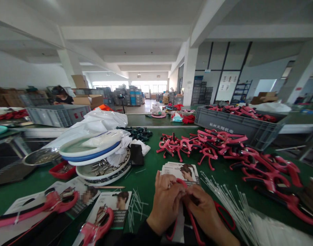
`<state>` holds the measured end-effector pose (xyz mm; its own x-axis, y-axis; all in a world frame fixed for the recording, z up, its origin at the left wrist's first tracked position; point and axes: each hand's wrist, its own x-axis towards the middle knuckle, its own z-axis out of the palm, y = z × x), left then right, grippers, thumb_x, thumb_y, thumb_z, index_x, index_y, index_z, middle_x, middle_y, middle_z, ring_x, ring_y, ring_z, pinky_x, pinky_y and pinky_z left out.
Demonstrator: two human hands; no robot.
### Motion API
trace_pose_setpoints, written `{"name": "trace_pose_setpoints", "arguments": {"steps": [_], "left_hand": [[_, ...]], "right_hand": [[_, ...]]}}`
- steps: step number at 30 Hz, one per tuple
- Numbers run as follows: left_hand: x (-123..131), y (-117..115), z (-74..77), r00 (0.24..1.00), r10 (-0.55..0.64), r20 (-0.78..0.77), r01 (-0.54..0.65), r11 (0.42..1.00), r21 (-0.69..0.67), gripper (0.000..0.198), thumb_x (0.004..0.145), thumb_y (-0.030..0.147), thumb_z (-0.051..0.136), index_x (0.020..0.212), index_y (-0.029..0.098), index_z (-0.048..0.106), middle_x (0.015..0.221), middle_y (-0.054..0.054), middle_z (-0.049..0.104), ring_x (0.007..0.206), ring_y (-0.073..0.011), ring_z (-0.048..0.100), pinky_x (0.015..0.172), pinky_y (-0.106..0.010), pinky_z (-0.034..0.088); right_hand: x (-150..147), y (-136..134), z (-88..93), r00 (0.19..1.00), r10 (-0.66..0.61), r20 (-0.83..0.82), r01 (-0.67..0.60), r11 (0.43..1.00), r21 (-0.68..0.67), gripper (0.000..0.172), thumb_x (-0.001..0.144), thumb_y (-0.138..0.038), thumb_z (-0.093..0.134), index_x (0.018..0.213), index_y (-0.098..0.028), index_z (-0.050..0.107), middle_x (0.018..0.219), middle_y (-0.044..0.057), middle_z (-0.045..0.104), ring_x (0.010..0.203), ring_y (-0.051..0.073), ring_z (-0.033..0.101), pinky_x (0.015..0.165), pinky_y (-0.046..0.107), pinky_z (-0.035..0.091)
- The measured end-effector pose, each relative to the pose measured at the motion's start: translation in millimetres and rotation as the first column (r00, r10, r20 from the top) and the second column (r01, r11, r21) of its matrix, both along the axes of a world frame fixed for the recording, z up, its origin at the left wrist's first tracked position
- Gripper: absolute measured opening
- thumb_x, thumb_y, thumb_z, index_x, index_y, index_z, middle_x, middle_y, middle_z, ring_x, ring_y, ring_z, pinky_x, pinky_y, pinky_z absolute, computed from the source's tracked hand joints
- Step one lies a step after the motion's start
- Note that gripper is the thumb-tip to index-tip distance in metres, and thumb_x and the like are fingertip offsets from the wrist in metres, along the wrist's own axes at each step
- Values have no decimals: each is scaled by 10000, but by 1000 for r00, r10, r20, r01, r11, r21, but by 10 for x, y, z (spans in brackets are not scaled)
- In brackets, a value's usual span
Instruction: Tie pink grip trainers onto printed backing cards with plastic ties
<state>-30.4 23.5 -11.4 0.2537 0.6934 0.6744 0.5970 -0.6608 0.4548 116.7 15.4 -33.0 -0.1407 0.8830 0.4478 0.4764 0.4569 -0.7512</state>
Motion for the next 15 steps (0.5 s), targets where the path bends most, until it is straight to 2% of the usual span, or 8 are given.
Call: {"name": "trace_pose_setpoints", "arguments": {"steps": [4, 7, 10, 13, 15], "left_hand": [[-11, -88, -4, 997, 10, 75, -18, 994, 111, 190, 815, 126, 441, 733, 198, 597, 779, -15, 512, 789, -154, 502, 1018, -492, 230], [-67, -149, 19, 996, 23, 81, -32, 994, 109, 203, 823, 141, 433, 738, 209, 604, 754, -10, 508, 765, -153, 502, 1001, -478, 256], [-158, -165, 18, 996, 87, 11, -85, 990, -109, 125, 808, 246, 506, 840, 230, 626, 869, -46, 564, 868, -207, 517, 922, -445, 344], [-212, -145, -25, 990, 117, -75, -136, 932, -337, 204, 733, 322, 594, 921, 259, 643, 956, -62, 605, 927, -252, 522, 824, -388, 402], [-197, -131, -60, 985, 149, -83, -170, 893, -417, 207, 730, 327, 585, 917, 268, 652, 944, -50, 627, 936, -253, 527, 821, -369, 398]], "right_hand": [[-51, 14, 26, 962, -59, 267, 38, 996, 84, 110, 800, -225, 519, 739, -201, 607, 696, 14, 567, 670, 170, 534, 627, 299, 434], [-61, 37, 31, 941, -47, 336, 15, 995, 97, 114, 819, -241, 516, 792, -209, 622, 740, 25, 572, 707, 177, 546, 641, 309, 441], [-44, 56, 27, 951, 10, 310, -51, 991, 127, 157, 861, -269, 477, 850, -217, 625, 783, 35, 575, 746, 173, 557, 658, 300, 446], [-32, 72, 41, 976, 40, 215, -83, 978, 193, 190, 888, -239, 436, 796, -203, 599, 758, 31, 578, 738, 154, 560, 678, 279, 445], [-28, 74, 62, 983, 40, 181, -84, 967, 240, 189, 889, -225, 438, 773, -198, 585, 750, 30, 581, 739, 149, 559, 690, 270, 442]]}}
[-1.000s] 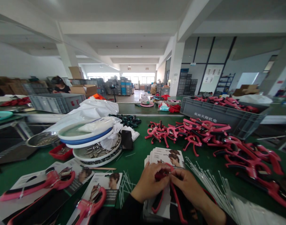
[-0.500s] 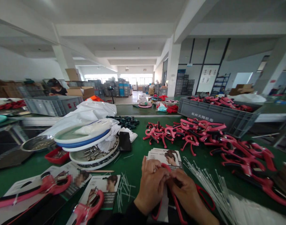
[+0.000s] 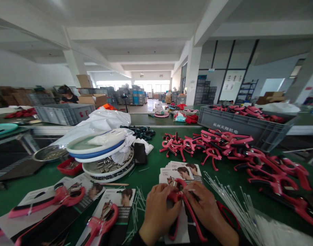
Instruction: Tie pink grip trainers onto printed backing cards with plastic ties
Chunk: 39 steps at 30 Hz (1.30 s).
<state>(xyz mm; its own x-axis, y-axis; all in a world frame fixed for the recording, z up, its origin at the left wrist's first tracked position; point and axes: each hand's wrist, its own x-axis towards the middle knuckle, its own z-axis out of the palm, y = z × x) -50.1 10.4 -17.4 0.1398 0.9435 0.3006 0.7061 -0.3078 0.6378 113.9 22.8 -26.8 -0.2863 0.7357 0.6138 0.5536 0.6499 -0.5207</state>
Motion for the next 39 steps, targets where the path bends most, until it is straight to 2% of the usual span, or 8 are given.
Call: {"name": "trace_pose_setpoints", "arguments": {"steps": [3, 7, 10, 14, 21, 31, 35, 39], "left_hand": [[73, 10, -35, 994, 91, 60, -88, 995, -55, 182, 743, 301, 558, 890, 269, 659, 968, -34, 634, 975, -243, 517, 843, -350, 381], [143, 13, -52, 987, 109, 121, -98, 990, -98, 165, 724, 280, 569, 859, 281, 664, 1016, -9, 626, 1007, -222, 508, 860, -324, 371], [144, 12, -64, 986, 114, 126, -100, 989, -112, 167, 716, 286, 578, 857, 295, 668, 1054, 9, 616, 1028, -212, 501, 877, -317, 361], [114, 37, -89, 985, 94, 143, -77, 990, -118, 165, 722, 315, 581, 860, 304, 672, 1064, 21, 610, 1038, -197, 498, 884, -301, 358], [71, 116, 21, 997, 52, 51, -40, 976, -213, 183, 655, 326, 626, 826, 289, 677, 1031, 21, 639, 996, -210, 522, 853, -298, 377], [111, 170, 147, 999, -22, -28, 16, 984, -179, 173, 640, 375, 659, 782, 277, 679, 974, -19, 656, 972, -261, 548, 773, -340, 396], [111, 110, 131, 1000, 30, 2, -30, 995, -95, 218, 707, 452, 612, 819, 273, 670, 971, -23, 652, 940, -255, 565, 813, -398, 390], [-81, 44, 72, 964, 164, 208, -195, 972, 135, 231, 818, 390, 497, 872, 216, 640, 1013, -64, 616, 996, -227, 538, 890, -403, 373]], "right_hand": [[24, -20, 44, 995, 43, 95, -48, 997, 60, 189, 883, -196, 427, 778, -191, 584, 758, 38, 587, 746, 152, 550, 685, 267, 429], [73, -79, 114, 897, 100, 431, -127, 991, 35, 216, 832, -121, 391, 747, -184, 580, 758, 48, 600, 723, 164, 538, 639, 266, 400], [59, -126, 169, 801, 66, 595, -53, 998, -39, 198, 794, -108, 409, 731, -178, 583, 776, 53, 611, 710, 169, 544, 613, 265, 381], [-30, -184, 251, 754, 23, 656, 70, 991, -115, 184, 782, -108, 426, 744, -174, 593, 826, 57, 627, 719, 167, 562, 610, 261, 374], [-55, -168, 254, 800, 155, 579, -24, 973, -228, 160, 762, -111, 457, 738, -169, 605, 817, 51, 631, 773, 167, 559, 690, 268, 400], [134, -112, 259, 913, 341, 222, -277, 920, -277, 276, 855, -309, 470, 620, -181, 536, 688, -2, 543, 692, 136, 518, 652, 263, 423], [229, -256, 338, 923, 335, 190, -271, 915, -298, 224, 851, -352, 506, 722, -190, 592, 794, 13, 547, 763, 137, 530, 704, 274, 446], [246, -449, 527, 934, 287, 212, -242, 946, -216, 162, 871, -266, 452, 876, -214, 605, 956, 49, 557, 931, 159, 529, 818, 301, 441]]}}
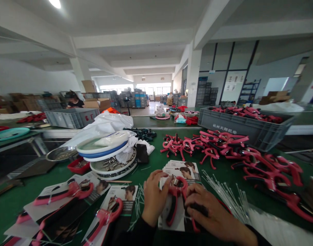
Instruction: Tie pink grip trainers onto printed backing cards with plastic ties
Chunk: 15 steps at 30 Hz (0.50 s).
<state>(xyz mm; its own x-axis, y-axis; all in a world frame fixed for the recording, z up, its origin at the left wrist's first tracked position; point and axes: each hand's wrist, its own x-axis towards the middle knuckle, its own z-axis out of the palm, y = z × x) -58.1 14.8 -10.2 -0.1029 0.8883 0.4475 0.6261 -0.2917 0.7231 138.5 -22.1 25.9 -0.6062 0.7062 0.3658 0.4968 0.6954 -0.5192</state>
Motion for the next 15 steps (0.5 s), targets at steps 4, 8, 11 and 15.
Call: {"name": "trace_pose_setpoints", "arguments": {"steps": [4, 8, 11, 15], "left_hand": [[-256, -96, -162, 963, 97, 252, -93, 995, -27, 339, 813, 462, 483, 932, 164, 594, 919, -69, 617, 802, -188, 566, 766, -337, 442], [-266, -226, -338, 877, -85, 473, 220, 946, -238, 383, 750, 497, 564, 889, 143, 603, 771, -25, 619, 649, -135, 552, 609, -245, 436], [-177, -278, -421, 809, -156, 566, 346, 905, -246, 347, 703, 466, 635, 802, 135, 608, 692, 0, 600, 593, -106, 522, 565, -217, 409], [-143, -285, -488, 729, -134, 672, 387, 890, -241, 350, 676, 478, 659, 724, 138, 596, 591, 31, 552, 507, -81, 470, 496, -201, 375]], "right_hand": [[-77, -103, 74, 971, -2, 238, -19, 996, 85, 255, 771, -224, 523, 1011, -231, 607, 1158, 88, 527, 1051, 226, 505, 888, 374, 414], [-169, -102, -17, 869, -100, 485, 34, 989, 141, 279, 619, -172, 547, 885, -175, 629, 1153, 138, 549, 980, 302, 534, 826, 454, 423], [-212, -95, -75, 810, -156, 566, 53, 980, 194, 302, 599, -109, 493, 865, -177, 618, 1082, 133, 586, 902, 285, 557, 735, 414, 446], [-224, -127, -120, 779, -196, 596, 65, 970, 234, 249, 641, -90, 468, 814, -184, 621, 953, 116, 633, 798, 236, 579, 654, 333, 451]]}}
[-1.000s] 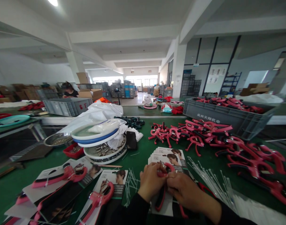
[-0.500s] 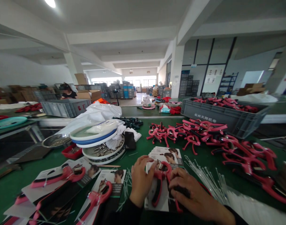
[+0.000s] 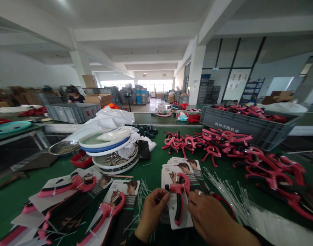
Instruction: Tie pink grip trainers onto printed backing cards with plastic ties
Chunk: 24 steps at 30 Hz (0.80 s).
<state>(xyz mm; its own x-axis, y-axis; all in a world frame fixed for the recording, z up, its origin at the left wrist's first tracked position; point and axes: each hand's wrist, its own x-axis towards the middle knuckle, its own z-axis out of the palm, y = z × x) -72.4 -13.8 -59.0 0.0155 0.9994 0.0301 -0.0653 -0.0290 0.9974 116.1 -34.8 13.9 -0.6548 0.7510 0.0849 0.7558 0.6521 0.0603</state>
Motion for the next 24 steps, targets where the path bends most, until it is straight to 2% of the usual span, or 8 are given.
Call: {"name": "trace_pose_setpoints", "arguments": {"steps": [3, 6, 9, 11, 13, 16, 20, 24], "left_hand": [[-47, -5, -50, 992, -43, 117, 44, 999, -3, 366, 610, 419, 739, 805, 140, 607, 670, 12, 595, 548, -84, 503, 533, -205, 403], [-92, -20, -98, 970, -117, 213, 118, 993, 9, 392, 548, 332, 799, 843, 150, 616, 776, -12, 632, 617, -95, 546, 592, -216, 435], [-103, -33, -135, 952, -182, 246, 183, 983, 20, 325, 563, 304, 795, 794, 152, 624, 733, -1, 629, 611, -96, 554, 604, -219, 445], [-87, -48, -142, 973, -154, 172, 145, 987, 65, 243, 617, 306, 761, 755, 151, 636, 706, -5, 628, 635, -111, 567, 622, -225, 454], [-53, -76, -130, 998, -61, 25, 56, 986, 154, 169, 679, 304, 711, 727, 154, 649, 713, -19, 637, 669, -131, 582, 636, -231, 467], [21, -136, -84, 973, 100, -209, -26, 943, 332, 112, 767, 277, 621, 764, 177, 670, 725, -29, 655, 671, -140, 597, 627, -226, 485], [93, -193, -11, 902, 182, -392, 64, 841, 537, 185, 835, 191, 521, 952, 217, 662, 833, -45, 673, 731, -135, 626, 672, -216, 506], [97, -193, 26, 849, 195, -491, 169, 781, 601, 253, 851, 144, 479, 1020, 230, 645, 870, -57, 664, 755, -122, 637, 675, -191, 511]], "right_hand": [[24, -41, -42, 999, -5, -35, 5, 1000, -1, 216, 660, -97, 469, 795, -181, 615, 943, 120, 634, 790, 226, 586, 661, 324, 467], [49, -68, -92, 992, -12, -124, 16, 999, 32, 178, 738, -129, 454, 828, -170, 601, 953, 130, 625, 803, 223, 594, 663, 323, 486], [48, -65, -140, 977, 15, -214, -2, 998, 60, 166, 818, -170, 433, 871, -186, 590, 915, 98, 625, 784, 198, 601, 648, 293, 491], [36, -48, -169, 964, 33, -265, -15, 998, 69, 174, 844, -173, 425, 890, -206, 590, 894, 72, 624, 777, 180, 600, 644, 271, 485], [23, -28, -203, 948, 45, -314, -20, 996, 83, 184, 861, -181, 424, 917, -221, 595, 881, 56, 625, 776, 168, 599, 644, 258, 479], [10, -7, -270, 916, 45, -399, -1, 994, 111, 184, 876, -199, 425, 926, -228, 599, 861, 43, 630, 787, 159, 601, 669, 256, 475], [-5, -7, -354, 875, -6, -485, 100, 981, 168, 187, 885, -223, 404, 870, -215, 590, 830, 48, 625, 758, 171, 591, 670, 287, 472], [-24, -14, -371, 846, -46, -531, 170, 968, 187, 187, 889, -237, 391, 864, -214, 575, 848, 58, 608, 752, 180, 589, 646, 300, 474]]}}
